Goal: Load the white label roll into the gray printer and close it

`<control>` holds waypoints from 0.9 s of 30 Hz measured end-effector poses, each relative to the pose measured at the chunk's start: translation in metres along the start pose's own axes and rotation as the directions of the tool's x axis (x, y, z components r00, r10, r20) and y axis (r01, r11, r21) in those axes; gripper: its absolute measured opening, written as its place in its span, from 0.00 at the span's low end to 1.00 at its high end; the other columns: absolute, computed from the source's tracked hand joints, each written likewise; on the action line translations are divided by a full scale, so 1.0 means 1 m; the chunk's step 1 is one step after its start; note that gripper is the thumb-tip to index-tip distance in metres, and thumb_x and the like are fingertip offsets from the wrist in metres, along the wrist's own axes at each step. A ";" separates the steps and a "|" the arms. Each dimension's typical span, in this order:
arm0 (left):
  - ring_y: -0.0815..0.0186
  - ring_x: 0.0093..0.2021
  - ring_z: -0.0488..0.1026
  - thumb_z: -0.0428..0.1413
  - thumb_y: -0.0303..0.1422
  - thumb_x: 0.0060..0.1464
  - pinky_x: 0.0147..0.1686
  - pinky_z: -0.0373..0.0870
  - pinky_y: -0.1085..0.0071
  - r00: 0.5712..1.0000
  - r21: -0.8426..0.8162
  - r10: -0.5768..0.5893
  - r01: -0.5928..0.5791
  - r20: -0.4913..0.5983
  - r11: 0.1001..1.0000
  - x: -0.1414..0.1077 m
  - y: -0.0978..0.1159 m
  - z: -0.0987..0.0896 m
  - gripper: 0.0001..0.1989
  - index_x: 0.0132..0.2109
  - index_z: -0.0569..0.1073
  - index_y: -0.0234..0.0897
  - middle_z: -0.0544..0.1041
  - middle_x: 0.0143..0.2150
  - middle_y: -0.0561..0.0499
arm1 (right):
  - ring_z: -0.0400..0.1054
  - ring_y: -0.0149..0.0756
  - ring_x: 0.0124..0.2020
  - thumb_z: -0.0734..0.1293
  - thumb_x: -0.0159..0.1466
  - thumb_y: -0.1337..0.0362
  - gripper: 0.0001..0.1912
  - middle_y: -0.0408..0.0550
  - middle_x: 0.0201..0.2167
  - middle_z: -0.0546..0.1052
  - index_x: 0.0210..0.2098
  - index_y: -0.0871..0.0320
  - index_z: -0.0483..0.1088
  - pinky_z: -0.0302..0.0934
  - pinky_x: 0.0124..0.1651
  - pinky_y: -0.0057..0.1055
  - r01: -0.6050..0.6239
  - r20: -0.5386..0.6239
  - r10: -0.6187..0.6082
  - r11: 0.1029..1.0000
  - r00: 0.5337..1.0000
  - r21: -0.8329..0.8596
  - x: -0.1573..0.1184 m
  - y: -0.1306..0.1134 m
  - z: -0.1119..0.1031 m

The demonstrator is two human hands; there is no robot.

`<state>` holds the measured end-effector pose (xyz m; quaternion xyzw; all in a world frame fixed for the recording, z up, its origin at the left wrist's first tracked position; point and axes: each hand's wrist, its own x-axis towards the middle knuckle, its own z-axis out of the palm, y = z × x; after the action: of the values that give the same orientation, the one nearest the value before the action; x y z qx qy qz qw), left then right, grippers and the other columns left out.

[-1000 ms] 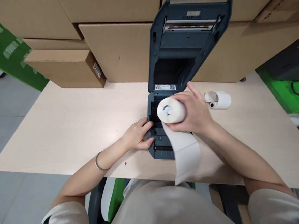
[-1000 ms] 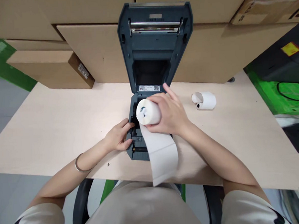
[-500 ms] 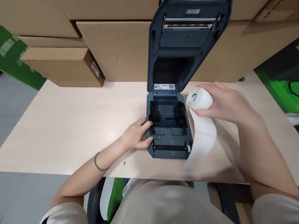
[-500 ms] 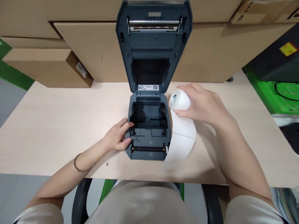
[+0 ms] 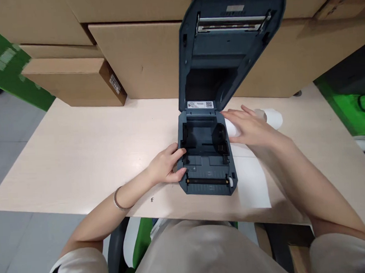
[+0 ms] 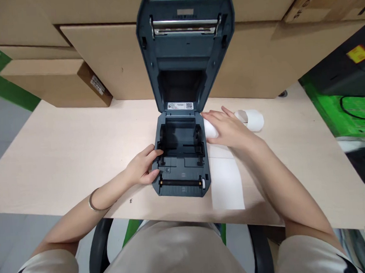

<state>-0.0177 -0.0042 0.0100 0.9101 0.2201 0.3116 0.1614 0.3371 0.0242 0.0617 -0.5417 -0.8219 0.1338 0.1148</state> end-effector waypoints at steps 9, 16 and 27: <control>0.64 0.30 0.63 0.37 0.54 0.70 0.26 0.69 0.68 1.000 0.001 0.005 -0.005 -0.006 1.000 0.001 -0.001 0.001 0.27 0.53 0.66 0.36 0.60 0.36 0.53 | 0.71 0.54 0.62 0.64 0.64 0.57 0.29 0.69 0.64 0.71 0.63 0.58 0.69 0.65 0.65 0.52 -0.441 -0.240 0.554 0.806 0.797 0.395 -0.058 0.114 -0.026; 0.64 0.30 0.63 0.38 0.53 0.70 0.26 0.69 0.68 1.000 -0.010 -0.004 0.004 -0.002 1.000 0.000 0.000 0.000 0.26 0.53 0.66 0.36 0.60 0.36 0.53 | 0.69 0.52 0.67 0.74 0.56 0.50 0.42 0.54 0.70 0.69 0.68 0.49 0.67 0.71 0.62 0.41 -0.415 0.086 0.434 0.757 0.897 0.504 -0.058 0.110 -0.001; 0.63 0.31 0.64 0.37 0.53 0.70 0.26 0.70 0.67 1.000 -0.008 0.002 -0.002 -0.004 1.000 0.001 0.000 0.002 0.26 0.53 0.66 0.36 0.61 0.36 0.52 | 0.73 0.55 0.61 0.80 0.56 0.52 0.44 0.60 0.61 0.77 0.69 0.55 0.69 0.67 0.65 0.47 -0.451 -0.287 0.558 0.816 0.779 0.361 -0.062 0.056 -0.034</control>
<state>-0.0161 -0.0045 0.0093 0.9091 0.2183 0.3143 0.1645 0.4208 -0.0087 0.0718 -0.7377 -0.5799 0.1639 0.3044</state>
